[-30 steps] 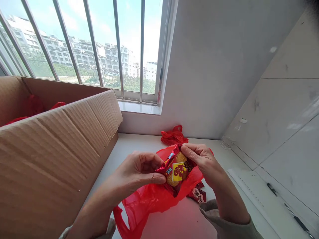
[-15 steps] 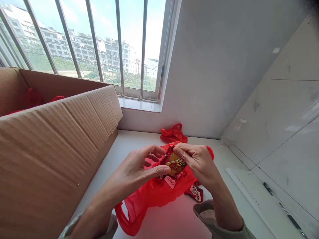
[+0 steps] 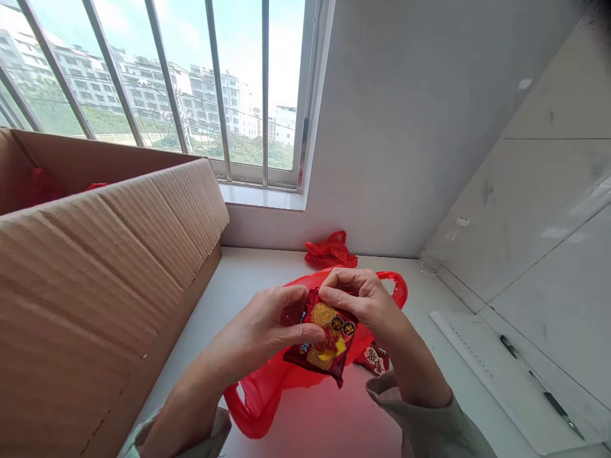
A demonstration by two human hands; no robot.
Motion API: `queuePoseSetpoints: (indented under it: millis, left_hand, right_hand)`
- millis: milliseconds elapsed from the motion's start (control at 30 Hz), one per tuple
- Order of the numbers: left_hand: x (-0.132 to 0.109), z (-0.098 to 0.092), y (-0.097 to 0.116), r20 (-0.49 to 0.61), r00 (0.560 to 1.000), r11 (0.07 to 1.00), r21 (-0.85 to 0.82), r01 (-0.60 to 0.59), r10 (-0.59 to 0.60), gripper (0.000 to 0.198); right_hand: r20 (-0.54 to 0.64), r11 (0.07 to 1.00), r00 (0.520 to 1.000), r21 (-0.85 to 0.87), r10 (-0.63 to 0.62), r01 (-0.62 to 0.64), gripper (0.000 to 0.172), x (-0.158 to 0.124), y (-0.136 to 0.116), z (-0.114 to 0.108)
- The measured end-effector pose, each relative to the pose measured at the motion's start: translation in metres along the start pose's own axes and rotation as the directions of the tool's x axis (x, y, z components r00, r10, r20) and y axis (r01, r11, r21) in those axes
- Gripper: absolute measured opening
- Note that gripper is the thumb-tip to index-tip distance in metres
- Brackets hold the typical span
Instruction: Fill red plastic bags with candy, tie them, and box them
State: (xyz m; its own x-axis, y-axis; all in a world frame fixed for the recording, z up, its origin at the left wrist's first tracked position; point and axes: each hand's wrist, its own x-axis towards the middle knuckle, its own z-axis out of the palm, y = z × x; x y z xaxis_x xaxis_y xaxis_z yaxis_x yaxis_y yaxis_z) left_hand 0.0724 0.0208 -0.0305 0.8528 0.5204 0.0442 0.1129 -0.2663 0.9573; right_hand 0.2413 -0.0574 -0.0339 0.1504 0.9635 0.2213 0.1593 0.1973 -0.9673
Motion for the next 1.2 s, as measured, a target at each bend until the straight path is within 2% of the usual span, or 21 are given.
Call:
queuePoseSetpoints:
  millis: [100, 167, 233, 333, 433, 567, 633, 700, 800, 867, 1067, 1133, 1200]
  left_hand:
    - [0.0, 0.001, -0.003, 0.016, 1.0, 0.996, -0.085, -0.011, 0.012, 0.017]
    - [0.002, 0.002, -0.004, -0.002, 1.0, 0.992, -0.13, 0.005, -0.005, 0.017]
    - [0.004, 0.004, -0.005, -0.033, 0.999, 0.983, -0.181, 0.023, -0.029, 0.017]
    - [0.007, 0.007, -0.003, -0.152, 0.986, 0.952, -0.307, 0.011, -0.061, 0.022]
    - [0.01, 0.011, -0.001, -0.258, 0.963, 0.918, -0.396, -0.029, -0.081, 0.032]
    - [0.012, 0.019, 0.0, -0.287, 0.953, 0.9, -0.434, -0.044, -0.092, 0.035]
    - [0.012, 0.022, -0.001, -0.282, 0.956, 0.917, -0.396, -0.041, -0.079, 0.034]
    - [0.011, 0.023, -0.001, -0.265, 0.963, 0.958, -0.286, -0.024, -0.055, 0.032]
    - [0.011, 0.021, -0.001, -0.332, 0.943, 0.995, -0.098, -0.024, -0.01, 0.033]
    - [0.011, 0.018, -0.001, -0.361, 0.933, 0.995, -0.093, -0.045, 0.009, 0.032]
    - [0.01, 0.011, -0.003, -0.349, 0.937, 0.969, -0.229, -0.091, 0.005, 0.023]
    - [0.01, 0.009, -0.002, -0.326, 0.945, 0.929, -0.353, -0.109, -0.013, 0.025]
    - [0.01, 0.008, -0.002, -0.28, 0.959, 0.858, -0.504, -0.1, -0.053, 0.03]
  right_hand:
    - [0.123, 0.939, 0.984, 0.304, 0.128, -0.16, 0.03, 0.005, 0.008, -0.004]
    - [0.122, 0.916, 0.98, 0.354, 0.155, -0.189, 0.033, 0.008, 0.011, -0.006]
    - [0.061, 0.922, 0.987, 0.351, 0.151, -0.163, 0.035, 0.009, 0.012, -0.01]
    - [-0.042, 0.947, 0.993, 0.308, 0.112, -0.094, 0.042, 0.006, 0.009, -0.017]
    - [-0.049, 0.966, 0.996, 0.252, 0.075, -0.06, 0.042, 0.0, 0.005, -0.021]
    - [-0.016, 0.981, 0.997, 0.18, 0.077, -0.073, 0.046, -0.002, 0.005, -0.022]
    - [-0.015, 0.987, 0.997, 0.143, 0.074, -0.071, 0.045, 0.0, 0.008, -0.024]
    - [-0.021, 0.993, 0.997, 0.096, 0.071, -0.069, 0.043, 0.001, 0.01, -0.026]
    - [-0.033, 0.997, 0.996, -0.011, 0.079, -0.08, 0.043, 0.001, 0.009, -0.029]
    - [-0.024, 0.993, 0.996, -0.067, 0.092, -0.093, 0.04, -0.001, 0.007, -0.029]
    - [-0.01, 0.987, 0.995, -0.13, 0.095, -0.096, 0.033, -0.004, 0.001, -0.022]
    - [0.017, 0.994, 0.994, -0.047, 0.104, -0.103, 0.031, -0.003, 0.001, -0.022]
    - [0.056, 0.987, 0.994, 0.118, 0.099, -0.105, 0.029, -0.001, 0.002, -0.022]
